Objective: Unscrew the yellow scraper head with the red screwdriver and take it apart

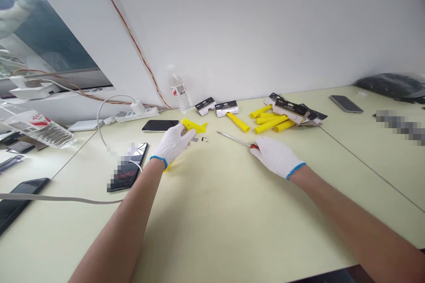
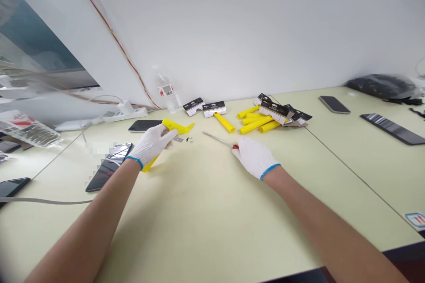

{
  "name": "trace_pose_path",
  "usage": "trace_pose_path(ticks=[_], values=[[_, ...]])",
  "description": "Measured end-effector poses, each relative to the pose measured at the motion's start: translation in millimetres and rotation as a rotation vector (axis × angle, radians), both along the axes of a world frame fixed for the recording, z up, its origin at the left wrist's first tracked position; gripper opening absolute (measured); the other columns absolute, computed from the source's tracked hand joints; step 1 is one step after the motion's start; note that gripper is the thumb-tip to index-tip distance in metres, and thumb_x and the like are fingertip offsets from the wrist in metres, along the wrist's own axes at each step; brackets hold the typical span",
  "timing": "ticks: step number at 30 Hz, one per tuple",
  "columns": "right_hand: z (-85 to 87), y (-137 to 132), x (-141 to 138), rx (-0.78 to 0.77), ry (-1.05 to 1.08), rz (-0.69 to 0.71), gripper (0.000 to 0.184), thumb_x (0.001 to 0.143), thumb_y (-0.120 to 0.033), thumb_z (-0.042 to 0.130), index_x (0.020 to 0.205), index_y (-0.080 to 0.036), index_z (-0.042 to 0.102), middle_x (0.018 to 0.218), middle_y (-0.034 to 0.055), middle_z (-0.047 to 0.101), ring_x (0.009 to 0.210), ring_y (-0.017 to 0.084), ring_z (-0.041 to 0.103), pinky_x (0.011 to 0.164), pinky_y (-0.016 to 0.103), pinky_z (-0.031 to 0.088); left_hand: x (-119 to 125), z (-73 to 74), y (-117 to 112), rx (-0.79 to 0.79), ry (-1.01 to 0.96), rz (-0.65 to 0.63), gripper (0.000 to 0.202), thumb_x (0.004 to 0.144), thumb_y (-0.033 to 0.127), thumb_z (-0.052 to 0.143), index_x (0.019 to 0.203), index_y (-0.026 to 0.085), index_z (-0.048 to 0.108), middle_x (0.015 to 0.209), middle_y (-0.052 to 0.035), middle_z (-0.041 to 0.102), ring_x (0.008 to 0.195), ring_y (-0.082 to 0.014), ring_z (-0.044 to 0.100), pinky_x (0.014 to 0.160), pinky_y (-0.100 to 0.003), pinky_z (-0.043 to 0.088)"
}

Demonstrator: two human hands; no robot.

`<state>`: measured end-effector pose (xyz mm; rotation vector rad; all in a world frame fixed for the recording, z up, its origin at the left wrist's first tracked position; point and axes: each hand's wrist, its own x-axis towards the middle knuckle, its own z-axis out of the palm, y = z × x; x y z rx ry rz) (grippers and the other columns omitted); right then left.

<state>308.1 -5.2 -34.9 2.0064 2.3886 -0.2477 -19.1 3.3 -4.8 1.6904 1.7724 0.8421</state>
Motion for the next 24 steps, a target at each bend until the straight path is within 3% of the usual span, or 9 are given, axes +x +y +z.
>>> trace_pose_path(ticks=[7,11,15,20,24], values=[[-6.5,-7,-3,0.033,0.144,-0.052,0.032,0.11,-0.046,0.04,0.096,-0.019,0.053,0.083,0.0048,0.065,0.069,0.018,0.057,0.062,0.027,0.031,-3,-4.6,5,0.022,0.054,0.037,0.032,0.091,0.047,0.059,0.097,0.017,0.066,0.078,-0.0024,0.067,0.07,-0.0165,0.063,0.064,-0.028,0.047],[-10.5,-3,-2,0.099,0.13,-0.055,0.031,0.109,-0.043,0.044,0.095,-0.019,0.056,0.088,0.0058,0.065,0.072,0.018,0.057,0.063,0.027,0.031,0,-3.5,4,0.066,0.136,-0.018,0.049,0.098,0.056,0.052,0.127,0.022,0.069,0.087,-0.0031,0.068,0.073,-0.0172,0.062,0.069,-0.029,0.046],[-16.8,0,2,0.173,0.104,-0.017,0.03,0.107,-0.042,0.049,0.095,-0.018,0.063,0.098,0.008,0.065,0.083,0.02,0.058,0.067,0.028,0.032,4,-4.5,3,0.264,0.397,-0.242,0.056,0.106,0.047,0.038,0.158,0.029,0.05,0.097,-0.0057,0.06,0.082,-0.0184,0.057,0.078,-0.03,0.045],[-10.4,-2,-3,0.247,0.025,0.005,0.027,0.104,-0.04,0.055,0.098,-0.017,0.068,0.103,0.0116,0.065,0.091,0.025,0.058,0.074,0.032,0.038,6,-13.2,6,0.353,0.538,-0.325,0.06,0.107,0.039,0.035,0.166,0.029,0.034,0.11,-0.0103,0.053,0.087,-0.0202,0.053,0.08,-0.032,0.046],[6.2,2,-33,0.441,0.242,0.074,0.029,0.102,-0.038,0.058,0.116,-0.016,0.07,0.115,0.0138,0.067,0.108,0.028,0.059,0.092,0.036,0.042,11,-18.1,6,0.402,0.55,-0.341,0.057,0.108,0.037,0.034,0.164,0.03,0.039,0.11,-0.01,0.051,0.093,-0.0206,0.054,0.081,-0.032,0.047]])
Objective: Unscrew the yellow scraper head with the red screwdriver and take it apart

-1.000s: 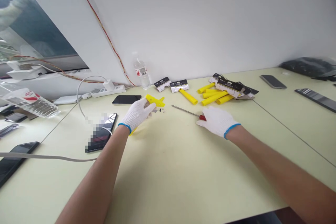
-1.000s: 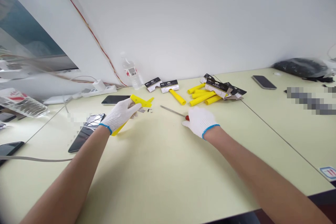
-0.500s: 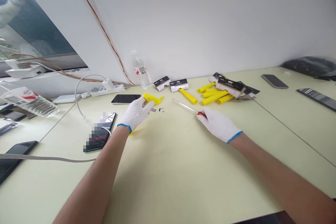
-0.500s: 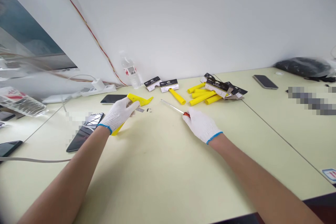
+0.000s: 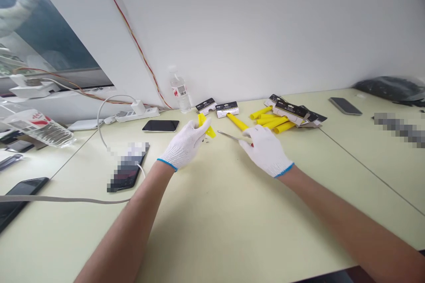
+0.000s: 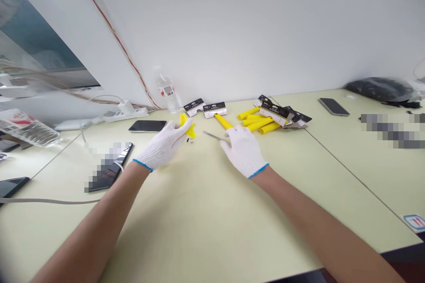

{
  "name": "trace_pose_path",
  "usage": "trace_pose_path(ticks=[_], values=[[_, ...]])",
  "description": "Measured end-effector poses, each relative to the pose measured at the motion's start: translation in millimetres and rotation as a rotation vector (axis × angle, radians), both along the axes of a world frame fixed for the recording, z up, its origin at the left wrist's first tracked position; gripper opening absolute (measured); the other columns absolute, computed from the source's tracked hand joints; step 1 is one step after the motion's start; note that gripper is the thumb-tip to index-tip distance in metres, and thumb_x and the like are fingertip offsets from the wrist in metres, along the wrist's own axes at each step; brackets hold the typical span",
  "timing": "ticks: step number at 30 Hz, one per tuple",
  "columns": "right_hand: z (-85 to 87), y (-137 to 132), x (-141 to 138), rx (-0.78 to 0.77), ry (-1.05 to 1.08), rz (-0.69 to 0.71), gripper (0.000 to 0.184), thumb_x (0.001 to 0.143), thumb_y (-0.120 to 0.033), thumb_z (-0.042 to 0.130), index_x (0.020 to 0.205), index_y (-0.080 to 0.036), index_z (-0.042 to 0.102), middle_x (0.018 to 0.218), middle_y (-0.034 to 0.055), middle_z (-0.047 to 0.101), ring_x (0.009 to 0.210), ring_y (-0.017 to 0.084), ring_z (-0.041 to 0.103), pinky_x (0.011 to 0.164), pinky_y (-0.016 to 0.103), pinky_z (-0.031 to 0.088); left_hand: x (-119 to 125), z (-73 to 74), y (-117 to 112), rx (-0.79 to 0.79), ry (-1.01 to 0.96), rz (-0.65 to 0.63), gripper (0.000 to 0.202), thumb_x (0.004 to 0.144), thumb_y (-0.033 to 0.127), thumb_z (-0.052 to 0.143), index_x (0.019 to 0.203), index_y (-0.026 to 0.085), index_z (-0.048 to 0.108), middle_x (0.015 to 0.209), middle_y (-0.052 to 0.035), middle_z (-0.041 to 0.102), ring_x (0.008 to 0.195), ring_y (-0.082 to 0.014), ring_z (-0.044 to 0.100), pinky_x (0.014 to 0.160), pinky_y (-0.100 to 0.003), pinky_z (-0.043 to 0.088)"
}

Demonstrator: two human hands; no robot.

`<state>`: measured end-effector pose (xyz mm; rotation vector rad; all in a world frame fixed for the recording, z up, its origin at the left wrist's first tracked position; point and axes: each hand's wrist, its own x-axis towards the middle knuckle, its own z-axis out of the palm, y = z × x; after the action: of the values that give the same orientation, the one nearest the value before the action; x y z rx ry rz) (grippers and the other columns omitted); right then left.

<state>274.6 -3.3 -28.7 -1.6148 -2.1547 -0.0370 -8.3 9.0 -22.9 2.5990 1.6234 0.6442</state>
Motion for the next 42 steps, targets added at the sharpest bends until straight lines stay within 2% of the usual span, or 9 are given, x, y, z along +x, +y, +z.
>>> trace_pose_path(ticks=[2,5,8,15,19,22,28,35,42], values=[[8.5,7,-21,-0.065,0.198,0.078,0.031,0.103,-0.039,0.058,0.121,-0.016,0.069,0.12,0.0125,0.068,0.11,0.026,0.061,0.096,0.035,0.044,3,-1.4,-1,0.024,-0.01,-0.016,0.054,0.108,0.035,0.036,0.161,0.033,0.045,0.111,-0.0091,0.051,0.095,-0.0197,0.054,0.08,-0.03,0.046],[17.4,22,-47,-0.455,0.464,0.233,0.035,0.103,-0.043,0.057,0.126,-0.018,0.066,0.125,0.0103,0.069,0.101,0.02,0.066,0.086,0.03,0.049,6,-3.0,-1,0.012,-0.042,-0.029,0.051,0.107,0.034,0.039,0.156,0.036,0.052,0.111,-0.0072,0.053,0.092,-0.0179,0.054,0.078,-0.029,0.045],[20.2,33,-60,-0.674,0.574,0.354,0.03,0.104,-0.042,0.052,0.109,-0.017,0.066,0.1,0.0071,0.072,0.079,0.015,0.064,0.07,0.025,0.047,5,-3.3,-1,-0.028,-0.099,-0.014,0.052,0.105,0.035,0.044,0.156,0.035,0.053,0.108,-0.0065,0.058,0.091,-0.0179,0.057,0.082,-0.03,0.047],[11.6,38,-65,-0.646,0.63,0.284,0.015,0.099,-0.026,0.054,0.095,-0.015,0.063,0.072,-0.0003,0.062,0.063,0.01,0.055,0.058,0.02,0.038,2,-1.9,0,-0.241,-0.449,0.188,0.085,0.086,0.054,0.072,0.161,0.028,0.042,0.118,-0.0051,0.07,0.09,-0.0172,0.063,0.085,-0.029,0.051],[8.8,36,-65,-0.675,0.651,0.324,0.015,0.1,-0.025,0.055,0.099,-0.015,0.066,0.071,-0.0006,0.061,0.061,0.009,0.053,0.057,0.019,0.038,-2,-0.3,0,-0.391,-0.425,0.085,0.057,0.09,0.056,0.065,0.136,0.024,0.068,0.11,-0.0047,0.072,0.089,-0.0189,0.064,0.081,-0.03,0.051],[10.5,36,-65,-0.723,0.789,0.281,0.016,0.101,-0.02,0.054,0.108,-0.014,0.067,0.076,0.001,0.062,0.063,0.01,0.055,0.061,0.019,0.043,-2,3.3,0,-0.265,-0.332,0.08,0.04,0.09,0.051,0.066,0.116,0.022,0.076,0.103,-0.0039,0.071,0.088,-0.0196,0.063,0.08,-0.03,0.049],[4.9,44,-62,-1.02,1.2,0.248,0.025,0.104,-0.042,0.055,0.103,-0.017,0.06,0.098,0.0066,0.067,0.064,0.01,0.055,0.057,0.021,0.047,1,2.1,1,0.098,-0.014,0.062,0.029,0.096,0.027,0.059,0.117,0.028,0.08,0.113,-0.0073,0.071,0.1,-0.0241,0.063,0.084,-0.035,0.047],[7.1,44,-56,-1.008,1.023,0.373,0.018,0.101,-0.026,0.055,0.09,-0.013,0.06,0.078,0.0037,0.061,0.065,0.01,0.055,0.059,0.019,0.046,2,-5.7,0,0.204,0.122,0.032,0.032,0.097,0.022,0.059,0.123,0.027,0.076,0.118,-0.0075,0.072,0.102,-0.0258,0.064,0.086,-0.039,0.048],[30.1,30,-53,-0.795,0.733,0.403,0.022,0.098,-0.027,0.054,0.079,-0.014,0.053,0.074,0.0009,0.056,0.065,0.009,0.051,0.063,0.02,0.042,-9,14.4,-3,-0.175,-0.024,0.165,0.05,0.089,0.053,0.07,0.131,0.027,0.071,0.121,-0.0042,0.074,0.102,-0.025,0.069,0.085,-0.035,0.051]])
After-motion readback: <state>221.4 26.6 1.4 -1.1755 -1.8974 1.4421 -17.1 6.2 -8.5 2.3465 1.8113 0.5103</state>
